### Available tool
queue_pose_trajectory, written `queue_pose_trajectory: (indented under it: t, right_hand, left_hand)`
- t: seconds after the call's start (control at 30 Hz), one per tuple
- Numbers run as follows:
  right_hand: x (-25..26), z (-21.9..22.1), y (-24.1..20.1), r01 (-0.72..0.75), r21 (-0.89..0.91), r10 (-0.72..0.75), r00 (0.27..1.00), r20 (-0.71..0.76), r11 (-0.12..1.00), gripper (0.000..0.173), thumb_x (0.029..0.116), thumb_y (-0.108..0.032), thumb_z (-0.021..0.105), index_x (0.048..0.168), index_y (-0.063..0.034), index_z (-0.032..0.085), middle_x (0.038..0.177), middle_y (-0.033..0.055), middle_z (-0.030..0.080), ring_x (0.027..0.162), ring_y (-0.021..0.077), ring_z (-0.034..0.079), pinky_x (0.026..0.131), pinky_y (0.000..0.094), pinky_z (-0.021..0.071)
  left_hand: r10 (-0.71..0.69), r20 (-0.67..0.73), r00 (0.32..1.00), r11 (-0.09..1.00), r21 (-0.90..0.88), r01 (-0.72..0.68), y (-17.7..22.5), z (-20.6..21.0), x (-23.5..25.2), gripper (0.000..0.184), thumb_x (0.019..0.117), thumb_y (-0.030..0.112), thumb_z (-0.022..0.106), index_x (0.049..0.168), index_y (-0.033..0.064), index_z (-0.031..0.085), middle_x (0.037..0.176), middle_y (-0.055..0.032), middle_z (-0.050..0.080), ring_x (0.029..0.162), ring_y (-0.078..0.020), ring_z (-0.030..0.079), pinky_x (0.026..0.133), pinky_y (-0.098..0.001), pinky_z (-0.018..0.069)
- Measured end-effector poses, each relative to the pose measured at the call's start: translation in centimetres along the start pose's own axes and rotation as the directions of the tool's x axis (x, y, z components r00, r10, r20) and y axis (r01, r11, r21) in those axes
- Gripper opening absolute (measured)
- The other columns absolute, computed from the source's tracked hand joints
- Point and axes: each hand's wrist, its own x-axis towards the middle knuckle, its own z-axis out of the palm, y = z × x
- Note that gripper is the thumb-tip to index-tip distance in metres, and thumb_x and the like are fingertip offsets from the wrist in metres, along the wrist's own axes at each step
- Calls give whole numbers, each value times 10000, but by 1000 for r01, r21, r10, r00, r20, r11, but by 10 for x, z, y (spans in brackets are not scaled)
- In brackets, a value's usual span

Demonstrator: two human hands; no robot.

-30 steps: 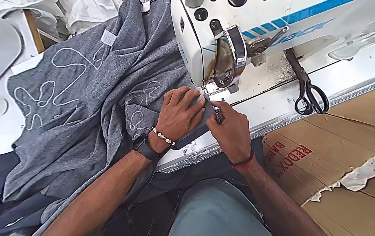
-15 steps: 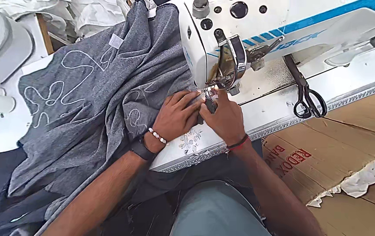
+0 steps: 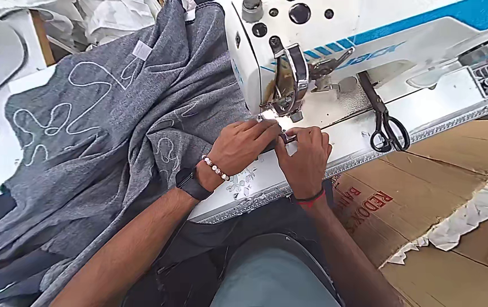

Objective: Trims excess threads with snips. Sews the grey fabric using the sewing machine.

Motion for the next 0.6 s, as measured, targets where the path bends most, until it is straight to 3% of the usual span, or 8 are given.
queue_pose_trajectory:
  t: [0.1, 0.2, 0.33, 0.47, 0.6]
  right_hand:
    - [-2, 0, 4, -2, 49, 3, 1000, -23, 999, 290, 947, -433, 673, 1069, -179, 736, 996, 43, 638, 963, 268, 584, 788, 465, 444]
    - [-2, 1, 7, 17, 108, -14, 1000, -28, 994, 251, 957, -425, 682, 1063, -212, 763, 982, 9, 663, 944, 233, 594, 803, 453, 436]
    - [-4, 3, 7, 77, 133, -69, 996, -63, 988, 151, 941, -363, 715, 1023, -257, 784, 944, -46, 686, 924, 180, 605, 803, 436, 423]
    - [-11, 6, 9, 200, 91, -185, 972, -148, 976, 149, 958, -314, 697, 1029, -247, 809, 914, -37, 706, 900, 186, 608, 779, 411, 420]
    - [-22, 7, 7, 268, 0, -266, 956, -125, 963, 204, 970, -279, 627, 1081, -252, 796, 954, -3, 675, 919, 212, 588, 784, 424, 411]
  left_hand:
    - [59, -39, 998, 998, 27, -58, -6, 7, 11, 280, 1025, 80, 565, 1285, 102, 664, 1049, -95, 741, 908, -279, 710, 743, -404, 569]
    - [65, -65, 996, 997, 46, -62, -11, 11, 11, 234, 1024, 81, 566, 1223, 102, 687, 1008, -98, 749, 946, -283, 728, 804, -407, 589]
    - [51, -65, 997, 998, 49, -48, -13, 14, 9, 226, 1019, 86, 569, 1204, 102, 697, 1035, -102, 747, 979, -283, 723, 833, -416, 580]
    - [70, -31, 997, 997, 36, -69, -16, 14, 8, 250, 1028, 113, 572, 1241, 125, 703, 1066, -94, 744, 1012, -277, 714, 873, -414, 569]
    - [148, 58, 987, 989, 13, -149, -24, 9, 2, 305, 1019, 129, 565, 1273, 204, 716, 1219, -70, 704, 1115, -273, 659, 929, -433, 520]
